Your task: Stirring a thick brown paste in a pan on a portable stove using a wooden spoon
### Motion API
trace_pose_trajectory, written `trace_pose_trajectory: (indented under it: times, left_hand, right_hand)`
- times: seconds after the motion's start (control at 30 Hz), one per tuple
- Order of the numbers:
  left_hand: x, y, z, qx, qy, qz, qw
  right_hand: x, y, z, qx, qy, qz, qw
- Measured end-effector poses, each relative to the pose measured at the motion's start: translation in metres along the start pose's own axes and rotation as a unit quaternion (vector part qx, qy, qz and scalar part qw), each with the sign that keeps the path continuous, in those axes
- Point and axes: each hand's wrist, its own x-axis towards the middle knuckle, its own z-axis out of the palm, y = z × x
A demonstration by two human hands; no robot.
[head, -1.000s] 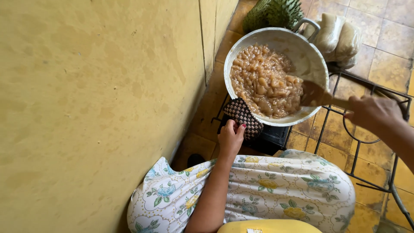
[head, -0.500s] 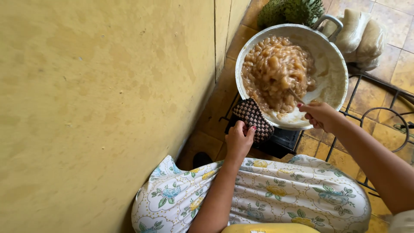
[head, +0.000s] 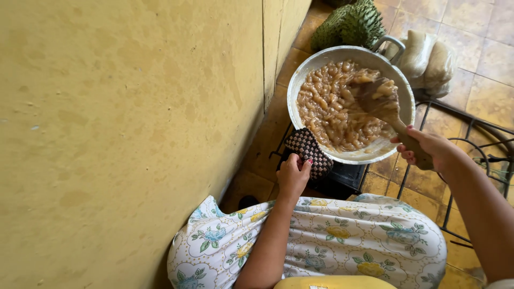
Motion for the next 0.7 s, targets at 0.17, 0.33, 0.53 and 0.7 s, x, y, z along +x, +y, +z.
trace_pose_trajectory:
  times: [0.17, 0.33, 0.53, 0.7]
  left_hand:
    - [-0.001, 0.005, -0.005, 0.002, 0.005, 0.002, 1.000]
    - [0.002, -0.003, 0.005, 0.009, 0.016, -0.002, 1.000]
    - [0.002, -0.001, 0.001, 0.026, 0.002, -0.025, 0.999]
    - [0.001, 0.003, -0.001, 0.028, -0.015, -0.050, 0.998]
  right_hand:
    - [-0.079, -0.031, 0.055, -0.278, 0.217, -0.031, 0.935]
    - [-0.042, -0.017, 0.063, -0.656, 0.281, -0.015, 0.701]
    - [-0.091, -0.036, 0.081, -0.860, 0.374, -0.114, 0.328]
    - [-0.100, -0.066, 0.062, -0.897, 0.348, -0.044, 0.268]
